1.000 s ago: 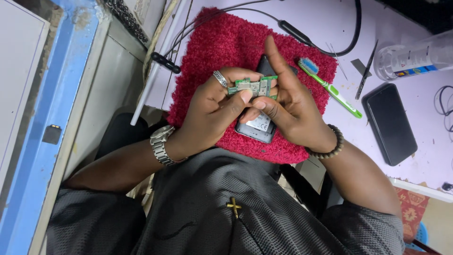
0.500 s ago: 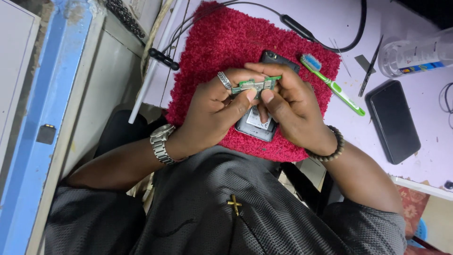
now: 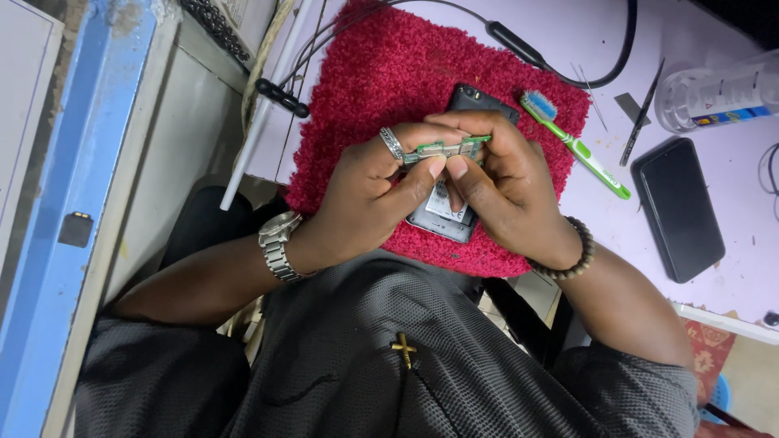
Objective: Cleaning and inspecting a mobile phone motherboard and housing during repair
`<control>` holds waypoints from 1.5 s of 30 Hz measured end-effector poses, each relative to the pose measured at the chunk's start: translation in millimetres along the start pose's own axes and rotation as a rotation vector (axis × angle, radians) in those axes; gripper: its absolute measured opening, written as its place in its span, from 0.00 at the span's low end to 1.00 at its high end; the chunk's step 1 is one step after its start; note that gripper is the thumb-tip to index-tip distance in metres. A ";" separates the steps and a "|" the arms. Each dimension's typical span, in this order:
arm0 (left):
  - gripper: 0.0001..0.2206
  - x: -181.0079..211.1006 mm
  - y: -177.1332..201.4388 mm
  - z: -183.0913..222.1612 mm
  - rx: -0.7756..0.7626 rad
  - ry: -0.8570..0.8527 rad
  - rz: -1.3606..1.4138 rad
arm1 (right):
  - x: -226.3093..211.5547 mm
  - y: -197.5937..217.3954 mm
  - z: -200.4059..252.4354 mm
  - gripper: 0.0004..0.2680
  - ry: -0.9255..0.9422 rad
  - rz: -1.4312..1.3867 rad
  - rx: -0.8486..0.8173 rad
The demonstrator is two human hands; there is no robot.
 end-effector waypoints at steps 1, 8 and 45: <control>0.11 0.3 0.1 0.0 -0.006 0.004 -0.002 | 0.4 0.2 -0.2 0.13 0.027 0.024 -0.007; 0.12 -0.3 -0.9 1.8 -0.016 0.032 -0.063 | 2.1 -1.2 0.8 0.11 0.037 0.029 0.018; 0.14 -0.2 -0.8 -1.5 -0.077 0.080 -0.006 | 2.6 6.3 -2.5 0.10 0.083 0.014 0.025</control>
Point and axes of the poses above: each hand's wrist, its own z-axis away from the middle knuckle, its own y-axis out of the back of the hand, x = y × z, the point moved 1 cm from there along -z, towards the middle knuckle, and after that the axes turned 14 degrees about -z, right-handed, at the moved point
